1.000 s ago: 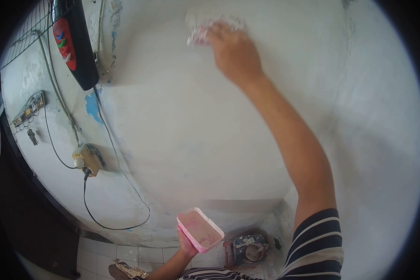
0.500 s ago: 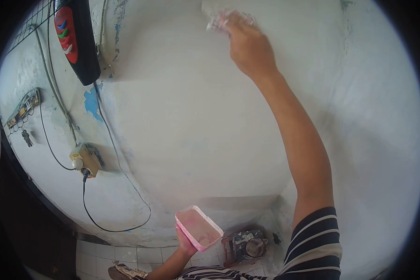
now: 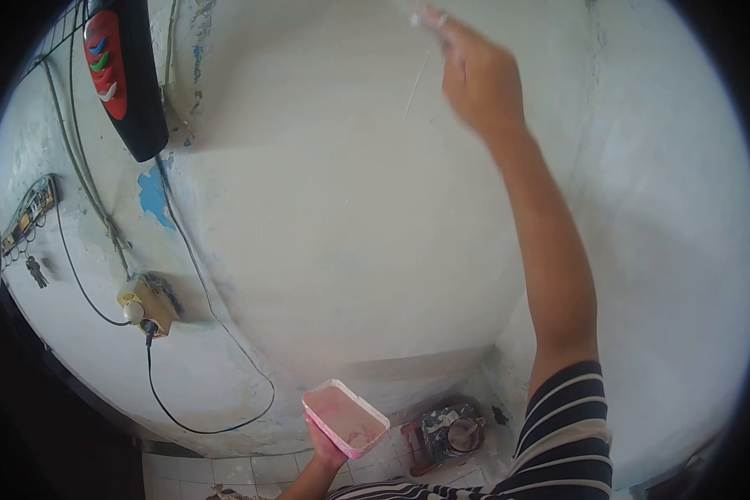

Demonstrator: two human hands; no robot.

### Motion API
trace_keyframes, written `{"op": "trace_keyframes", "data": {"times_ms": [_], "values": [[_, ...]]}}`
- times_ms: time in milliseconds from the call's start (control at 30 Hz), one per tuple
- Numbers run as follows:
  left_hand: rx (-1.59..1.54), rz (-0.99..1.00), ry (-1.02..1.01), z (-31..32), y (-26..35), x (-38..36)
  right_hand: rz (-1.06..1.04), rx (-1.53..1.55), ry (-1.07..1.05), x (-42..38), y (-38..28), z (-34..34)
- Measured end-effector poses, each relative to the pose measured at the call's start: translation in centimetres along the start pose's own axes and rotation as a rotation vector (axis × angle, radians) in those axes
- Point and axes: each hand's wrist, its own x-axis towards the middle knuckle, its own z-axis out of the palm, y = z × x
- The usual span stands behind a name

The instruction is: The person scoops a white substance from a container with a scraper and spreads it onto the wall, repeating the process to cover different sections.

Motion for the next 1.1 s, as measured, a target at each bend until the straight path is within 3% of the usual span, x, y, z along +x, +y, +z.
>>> {"op": "trace_keyframes", "data": {"times_ms": [67,167,233,300,367,400,467,500,533,567,633,700,800,867,1000,1100], "values": [[0.000,0.000,0.013,0.0,0.3,-0.2,0.038,-0.092,0.046,1.3,3.2,0.9],[0.032,0.002,0.005,-0.4,1.2,-0.2,-0.045,-0.199,-0.056,-3.4,4.2,2.9],[-0.003,-0.020,-0.029,-0.3,1.4,0.3,0.097,-0.225,-0.201,-9.8,-0.9,3.1],[-0.006,-0.034,-0.029,0.0,1.5,0.3,-0.040,-0.142,-0.238,-17.6,-4.8,3.4],[0.004,-0.046,-0.032,0.1,1.6,0.4,-0.118,-0.056,-0.369,-20.2,-9.1,1.5],[0.017,-0.039,-0.024,0.1,1.5,0.5,-0.120,-0.060,-0.364,-19.5,-9.0,1.0],[0.033,-0.026,-0.024,-0.2,1.5,1.0,0.097,0.109,-0.353,-17.2,-8.8,-1.0],[0.039,-0.033,-0.035,-0.5,1.4,1.0,0.061,0.044,-0.321,-14.4,-7.4,-1.7],[0.045,-0.041,-0.044,-0.7,1.4,0.9,0.126,0.121,-0.216,-11.8,-5.7,-1.8],[0.046,-0.039,-0.043,-0.7,1.4,0.9,0.253,0.010,-0.224,-8.3,-4.9,-2.3],[0.049,-0.061,-0.056,-0.7,1.5,0.8,0.006,0.025,0.102,-1.9,-2.7,-0.7],[0.050,-0.065,-0.041,-0.2,1.8,0.5,-0.013,-0.011,0.133,1.0,-1.1,1.6],[0.060,-0.061,-0.021,-0.2,2.3,0.5,-0.140,-0.186,0.026,-2.1,-1.2,5.4],[0.063,-0.058,-0.011,-0.6,2.7,0.4,-0.058,-0.190,-0.110,-8.2,-4.6,6.3],[0.034,-0.095,-0.031,-0.9,3.0,0.1,-0.140,-0.060,-0.327,-19.4,-11.5,4.6],[0.053,-0.077,-0.048,-0.7,3.2,0.1,-0.013,0.102,-0.280,-16.1,-11.3,1.6]]}}
